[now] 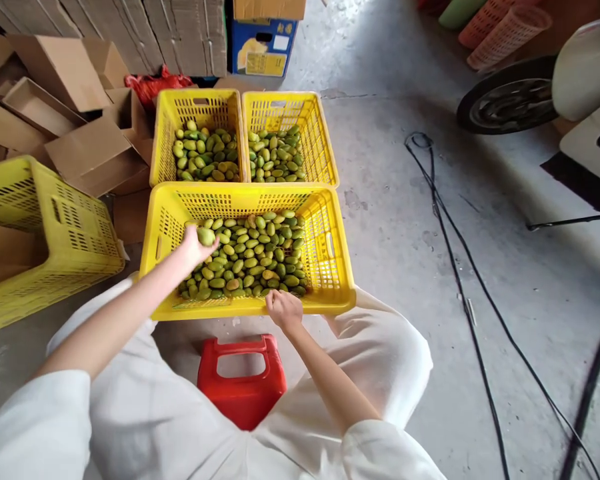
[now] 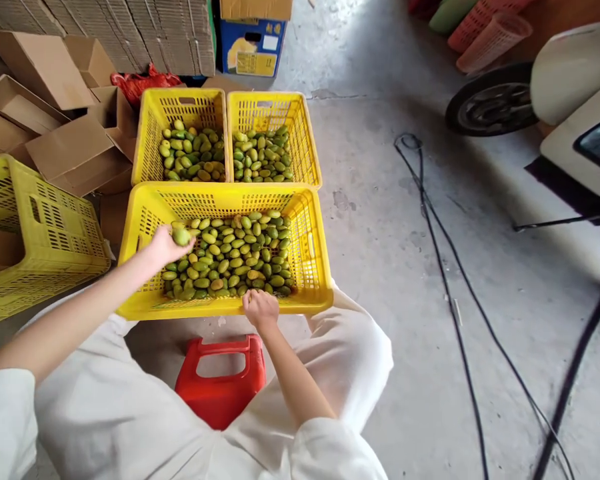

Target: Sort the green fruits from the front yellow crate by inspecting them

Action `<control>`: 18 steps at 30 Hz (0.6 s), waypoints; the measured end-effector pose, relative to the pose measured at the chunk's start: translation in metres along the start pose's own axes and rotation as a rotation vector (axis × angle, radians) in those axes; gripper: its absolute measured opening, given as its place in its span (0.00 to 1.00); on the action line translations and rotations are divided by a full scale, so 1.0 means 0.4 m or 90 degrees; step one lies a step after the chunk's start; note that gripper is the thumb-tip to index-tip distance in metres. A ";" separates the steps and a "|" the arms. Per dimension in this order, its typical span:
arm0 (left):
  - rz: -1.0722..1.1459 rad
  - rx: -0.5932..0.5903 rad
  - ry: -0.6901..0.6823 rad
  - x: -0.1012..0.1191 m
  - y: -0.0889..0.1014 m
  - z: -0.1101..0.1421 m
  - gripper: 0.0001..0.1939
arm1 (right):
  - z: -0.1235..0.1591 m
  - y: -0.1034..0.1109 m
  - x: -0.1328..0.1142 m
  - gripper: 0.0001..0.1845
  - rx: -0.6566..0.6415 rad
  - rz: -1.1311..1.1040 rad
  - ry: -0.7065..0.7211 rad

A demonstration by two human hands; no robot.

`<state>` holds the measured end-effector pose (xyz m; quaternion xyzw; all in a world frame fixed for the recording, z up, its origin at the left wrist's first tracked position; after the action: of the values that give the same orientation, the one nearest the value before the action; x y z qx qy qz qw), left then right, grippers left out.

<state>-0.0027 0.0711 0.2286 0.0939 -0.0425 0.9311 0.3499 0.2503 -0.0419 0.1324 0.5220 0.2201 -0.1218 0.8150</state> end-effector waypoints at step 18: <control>-0.530 -0.008 -0.273 -0.035 0.032 -0.297 0.03 | -0.008 0.012 -0.010 0.21 -0.118 0.113 0.031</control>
<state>-0.0180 0.0698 0.1092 0.2910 -0.0781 0.6711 0.6774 0.2481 -0.0369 0.1371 0.4647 0.2027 -0.0158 0.8618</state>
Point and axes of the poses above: each hand's wrist, its own z-axis away from the middle knuckle, its own y-axis out of the back of the hand, x = y × z, the point moved 3 cm from there along -z, towards the middle knuckle, and after that the axes turned 14 degrees about y, right-handed, at the moved point
